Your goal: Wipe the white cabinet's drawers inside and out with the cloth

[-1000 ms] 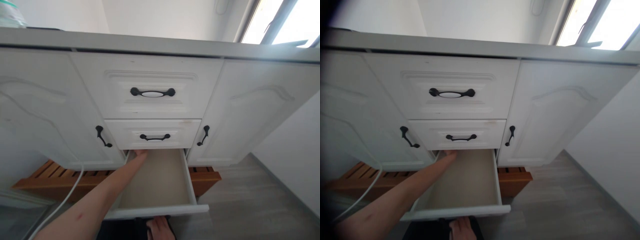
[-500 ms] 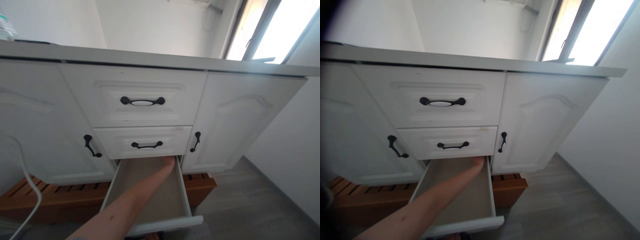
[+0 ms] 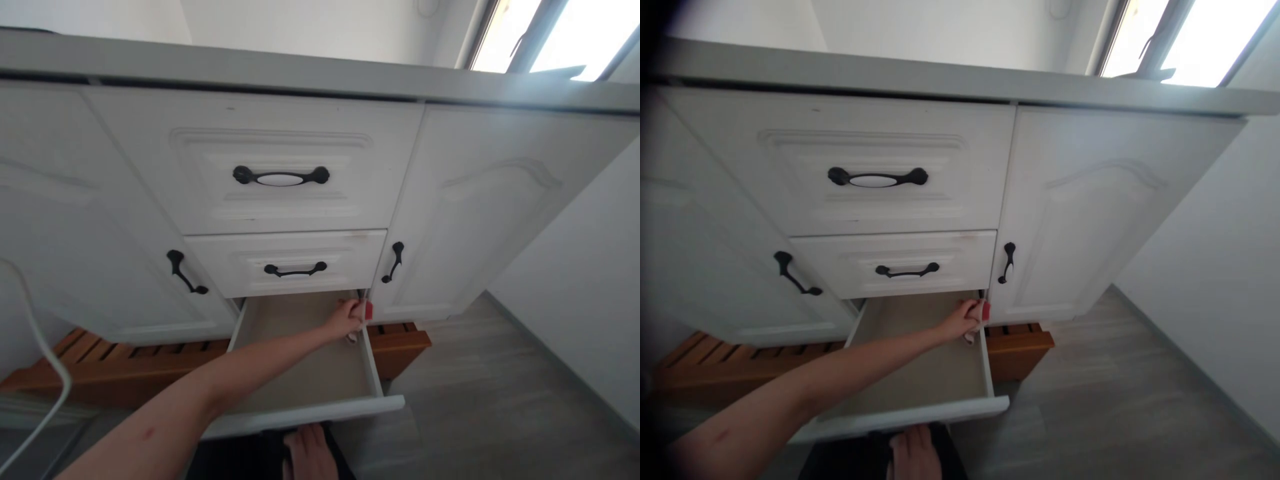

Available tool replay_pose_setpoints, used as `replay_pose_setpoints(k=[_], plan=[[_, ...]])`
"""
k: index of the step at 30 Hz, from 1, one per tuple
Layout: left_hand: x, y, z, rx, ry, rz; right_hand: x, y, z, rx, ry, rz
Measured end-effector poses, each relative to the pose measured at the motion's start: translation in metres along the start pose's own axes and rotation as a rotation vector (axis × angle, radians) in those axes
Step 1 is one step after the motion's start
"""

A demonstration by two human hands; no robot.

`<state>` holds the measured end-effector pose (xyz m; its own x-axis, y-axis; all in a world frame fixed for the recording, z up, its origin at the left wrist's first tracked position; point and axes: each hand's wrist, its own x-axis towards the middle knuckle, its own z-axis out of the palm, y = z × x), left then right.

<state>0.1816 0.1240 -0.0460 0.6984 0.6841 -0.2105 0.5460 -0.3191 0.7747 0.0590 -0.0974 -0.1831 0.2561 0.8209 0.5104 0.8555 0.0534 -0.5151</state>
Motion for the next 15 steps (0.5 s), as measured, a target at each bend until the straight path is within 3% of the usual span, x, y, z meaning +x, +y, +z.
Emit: replay_pose_setpoints(k=[5,9,12,15], plan=[[-0.058,0.001,0.028,-0.019,-0.259,0.103,-0.003,-0.009,-0.01,-0.001,-0.052,0.09],[-0.076,0.002,0.036,0.002,-0.439,0.164,-0.002,-0.01,-0.016,0.019,-0.038,0.061],[-0.082,0.0,0.017,0.059,-0.469,0.242,-0.002,-0.002,-0.008,0.02,0.012,0.033],[-0.091,-0.015,-0.023,0.193,-0.397,0.287,-0.002,0.009,0.001,0.038,0.097,-0.05]])
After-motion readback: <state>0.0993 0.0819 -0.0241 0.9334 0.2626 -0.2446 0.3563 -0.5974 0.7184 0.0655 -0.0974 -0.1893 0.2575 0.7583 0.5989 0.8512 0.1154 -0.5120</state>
